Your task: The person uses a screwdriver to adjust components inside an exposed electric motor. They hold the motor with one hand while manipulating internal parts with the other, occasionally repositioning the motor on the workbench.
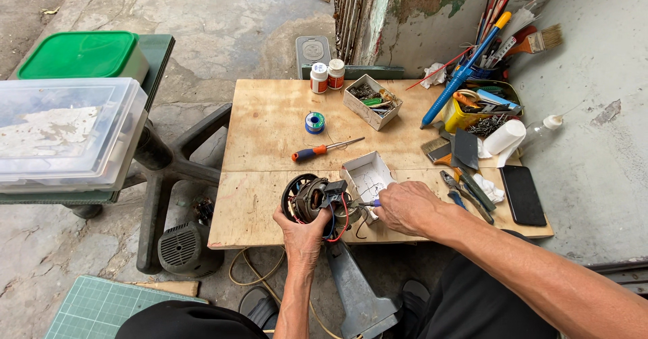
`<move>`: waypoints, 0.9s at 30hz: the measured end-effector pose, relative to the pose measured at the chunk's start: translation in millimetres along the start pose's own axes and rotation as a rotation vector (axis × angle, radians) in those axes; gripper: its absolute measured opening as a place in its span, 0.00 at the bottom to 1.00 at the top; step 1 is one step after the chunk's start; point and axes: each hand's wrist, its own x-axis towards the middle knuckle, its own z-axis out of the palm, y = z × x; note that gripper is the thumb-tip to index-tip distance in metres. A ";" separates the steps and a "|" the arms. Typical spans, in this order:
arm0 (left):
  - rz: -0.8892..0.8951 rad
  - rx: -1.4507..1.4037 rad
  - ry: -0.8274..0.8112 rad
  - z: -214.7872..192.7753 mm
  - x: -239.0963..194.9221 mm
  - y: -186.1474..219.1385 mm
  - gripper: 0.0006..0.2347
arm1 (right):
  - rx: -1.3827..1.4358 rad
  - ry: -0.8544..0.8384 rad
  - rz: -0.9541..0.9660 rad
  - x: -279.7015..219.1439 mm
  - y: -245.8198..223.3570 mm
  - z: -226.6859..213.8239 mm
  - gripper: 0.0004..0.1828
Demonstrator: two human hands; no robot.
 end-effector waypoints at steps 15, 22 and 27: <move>-0.016 0.025 0.000 -3.9 0.5 -1.1 0.48 | -0.080 -0.042 -0.008 -8.1 -16.3 -9.0 0.23; -0.001 -0.008 -0.016 -2.9 -2.2 1.2 0.48 | -0.388 0.265 -0.253 5.0 -8.9 17.1 0.05; -0.010 0.006 -0.020 -3.2 -3.4 3.9 0.47 | -0.300 0.214 -0.091 7.0 -7.3 17.9 0.07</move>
